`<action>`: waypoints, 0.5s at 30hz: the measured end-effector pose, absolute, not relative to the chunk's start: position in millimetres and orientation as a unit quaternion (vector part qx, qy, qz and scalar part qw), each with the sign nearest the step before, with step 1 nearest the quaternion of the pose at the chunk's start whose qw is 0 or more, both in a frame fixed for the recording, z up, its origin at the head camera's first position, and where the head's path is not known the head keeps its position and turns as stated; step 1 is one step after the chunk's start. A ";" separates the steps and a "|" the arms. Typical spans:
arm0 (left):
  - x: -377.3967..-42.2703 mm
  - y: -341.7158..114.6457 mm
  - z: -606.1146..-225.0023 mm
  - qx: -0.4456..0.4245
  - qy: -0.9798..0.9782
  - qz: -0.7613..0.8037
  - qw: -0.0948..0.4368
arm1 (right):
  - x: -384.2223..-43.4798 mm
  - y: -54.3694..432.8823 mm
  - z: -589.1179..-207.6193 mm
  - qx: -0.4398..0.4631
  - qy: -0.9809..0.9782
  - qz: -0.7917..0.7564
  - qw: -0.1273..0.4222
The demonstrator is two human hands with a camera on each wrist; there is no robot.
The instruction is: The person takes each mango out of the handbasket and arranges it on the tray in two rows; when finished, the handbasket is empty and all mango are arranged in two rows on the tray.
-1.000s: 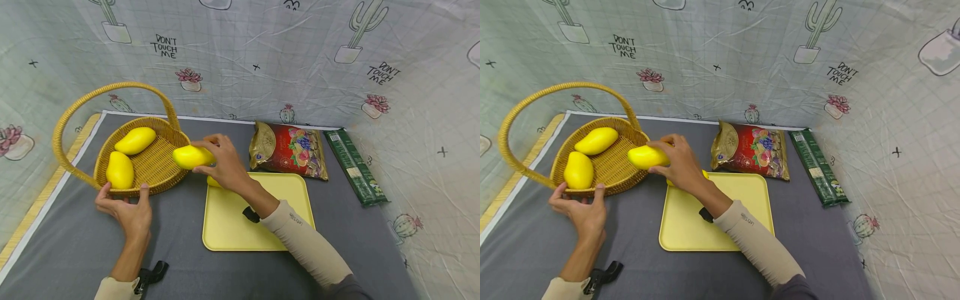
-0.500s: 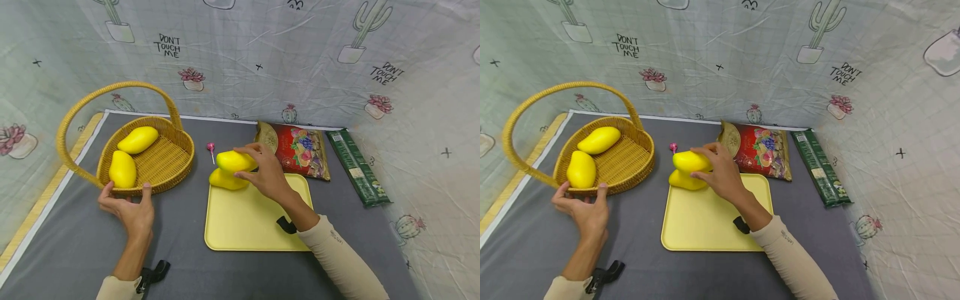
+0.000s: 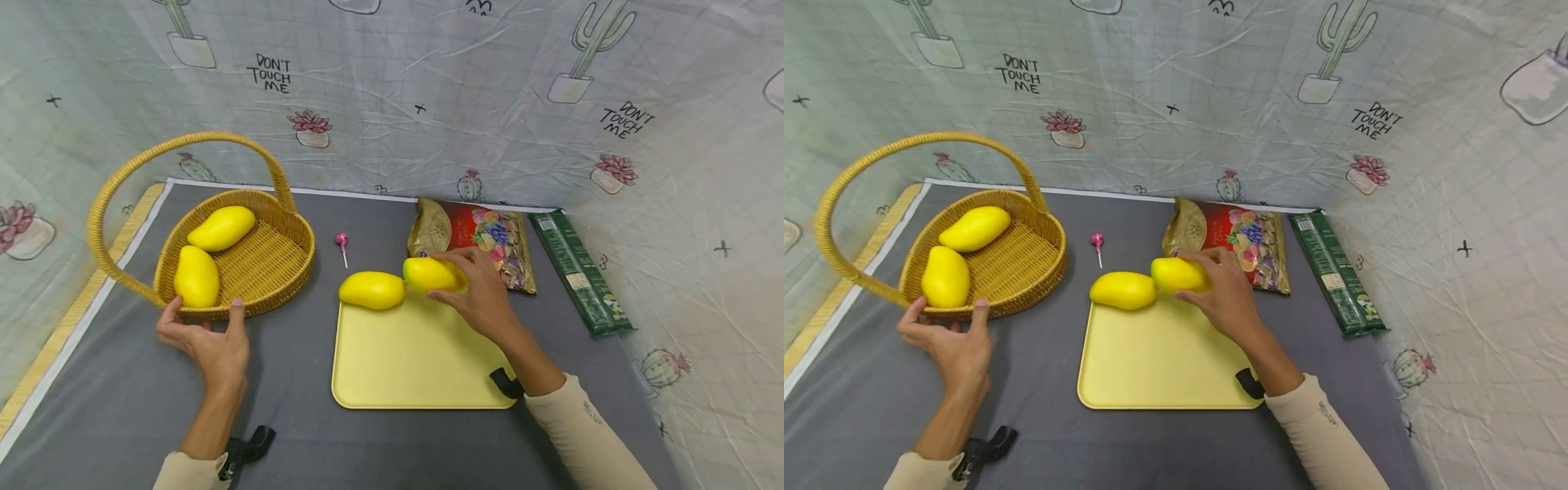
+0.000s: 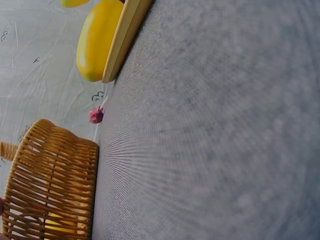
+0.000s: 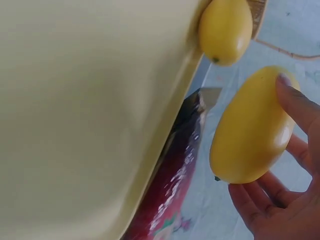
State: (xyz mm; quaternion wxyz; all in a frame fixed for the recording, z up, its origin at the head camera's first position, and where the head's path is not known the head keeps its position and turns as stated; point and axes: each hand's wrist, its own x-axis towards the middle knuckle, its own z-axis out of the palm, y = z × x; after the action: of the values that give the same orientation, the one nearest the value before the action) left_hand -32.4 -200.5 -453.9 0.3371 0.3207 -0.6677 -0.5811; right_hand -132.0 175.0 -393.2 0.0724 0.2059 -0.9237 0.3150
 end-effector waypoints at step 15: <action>-32.8 -201.4 -452.7 0.313 -0.657 -0.596 0.339 | -127.7 207.8 -414.3 0.156 -0.954 0.256 0.015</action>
State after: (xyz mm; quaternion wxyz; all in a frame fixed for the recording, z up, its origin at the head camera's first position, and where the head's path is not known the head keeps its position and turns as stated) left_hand -32.8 -201.4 -452.7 0.3394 0.3133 -0.6566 -0.5963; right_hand -127.7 207.8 -414.3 0.0153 0.1555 -0.9541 0.2556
